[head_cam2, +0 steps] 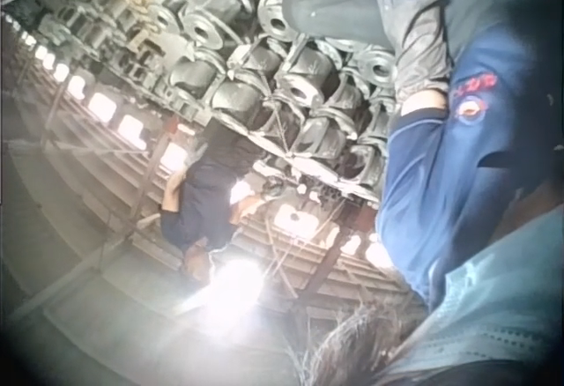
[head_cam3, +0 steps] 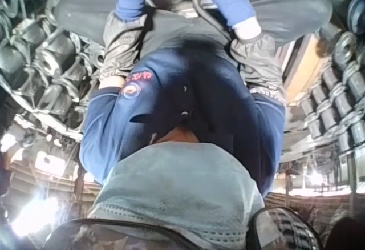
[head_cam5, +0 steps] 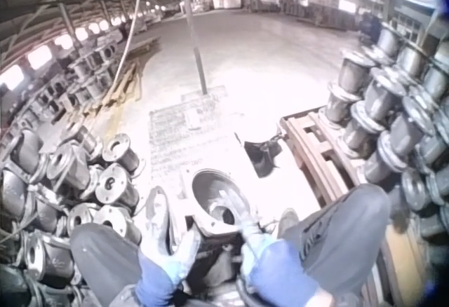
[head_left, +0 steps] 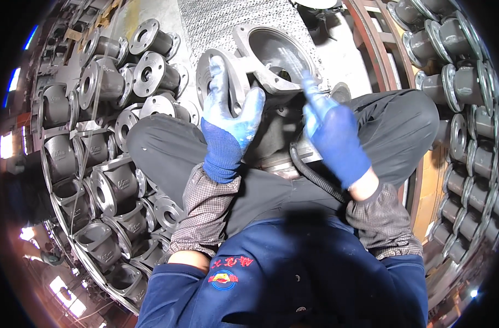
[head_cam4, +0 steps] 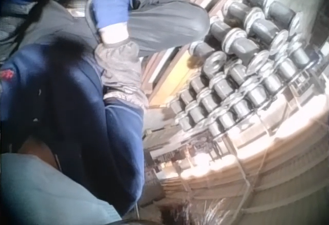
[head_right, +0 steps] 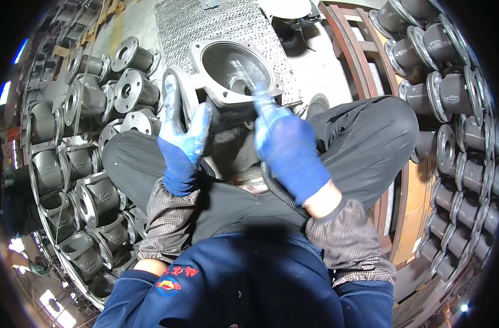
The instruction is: The person sits among stacks of metal components, picking up a large valve-like casting to check its surfaces and interior with a small tool. The person turns the object over several times to view all sides, traces internal and external edges with the tool, and sets it aside on a pallet before picking up another similar part.
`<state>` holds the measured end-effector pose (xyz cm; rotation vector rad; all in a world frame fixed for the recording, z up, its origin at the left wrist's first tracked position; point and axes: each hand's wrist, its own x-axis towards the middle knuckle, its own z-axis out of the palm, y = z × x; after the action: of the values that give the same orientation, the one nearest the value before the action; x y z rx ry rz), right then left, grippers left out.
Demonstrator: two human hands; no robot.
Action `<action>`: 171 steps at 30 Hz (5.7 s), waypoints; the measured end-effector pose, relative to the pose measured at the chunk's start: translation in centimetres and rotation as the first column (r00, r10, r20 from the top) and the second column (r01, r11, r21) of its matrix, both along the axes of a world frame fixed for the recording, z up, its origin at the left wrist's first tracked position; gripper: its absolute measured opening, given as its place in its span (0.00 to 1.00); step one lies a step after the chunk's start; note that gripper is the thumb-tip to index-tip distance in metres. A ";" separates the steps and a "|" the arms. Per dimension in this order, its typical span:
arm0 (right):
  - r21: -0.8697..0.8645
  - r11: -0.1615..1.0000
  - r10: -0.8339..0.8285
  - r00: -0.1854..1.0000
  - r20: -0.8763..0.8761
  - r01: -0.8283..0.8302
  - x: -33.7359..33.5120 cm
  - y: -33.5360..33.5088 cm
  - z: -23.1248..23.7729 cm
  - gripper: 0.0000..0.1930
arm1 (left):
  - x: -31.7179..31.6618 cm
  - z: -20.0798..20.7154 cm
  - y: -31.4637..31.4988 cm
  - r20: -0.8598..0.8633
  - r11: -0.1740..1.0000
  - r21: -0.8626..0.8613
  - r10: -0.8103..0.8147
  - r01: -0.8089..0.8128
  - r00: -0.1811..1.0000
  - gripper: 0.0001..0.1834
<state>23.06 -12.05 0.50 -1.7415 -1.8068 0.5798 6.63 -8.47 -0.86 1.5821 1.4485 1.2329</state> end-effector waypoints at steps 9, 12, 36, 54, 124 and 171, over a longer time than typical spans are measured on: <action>0.109 0.987 -0.103 0.986 -0.131 0.118 -1.2 0.1 -3.1 0.28 | 0.4 1.0 0.4 -0.103 1.000 0.022 -0.012 0.015 0.995 0.34; 0.289 0.956 -0.054 0.999 0.000 0.052 -2.0 0.3 -4.1 0.29 | 0.8 0.7 1.4 -0.105 0.999 0.046 0.023 -0.018 0.994 0.33; -0.460 0.888 -0.401 0.468 -0.788 -0.013 6.9 12.4 -5.1 0.19 | -9.1 -3.3 11.1 -0.241 0.969 0.150 -0.159 0.199 0.957 0.19; -0.426 0.904 -0.339 0.656 -0.674 0.030 -0.6 14.3 -7.9 0.18 | -8.4 -5.3 9.5 0.768 0.833 -0.512 0.335 0.210 0.546 0.25; -0.504 0.858 -0.398 0.491 -0.775 -0.099 -1.4 15.6 -5.7 0.18 | -7.5 0.4 7.4 0.594 0.952 -0.299 0.130 0.068 0.794 0.20; -0.306 0.936 -0.119 0.666 -0.736 -0.171 -6.1 15.8 -7.7 0.16 | -17.1 -7.0 9.3 0.039 0.996 -0.081 -0.039 0.042 0.998 0.14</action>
<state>16.95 3.78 -7.24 -1.3440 -1.1603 1.4687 -10.43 0.80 -7.86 1.5187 1.4188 1.1598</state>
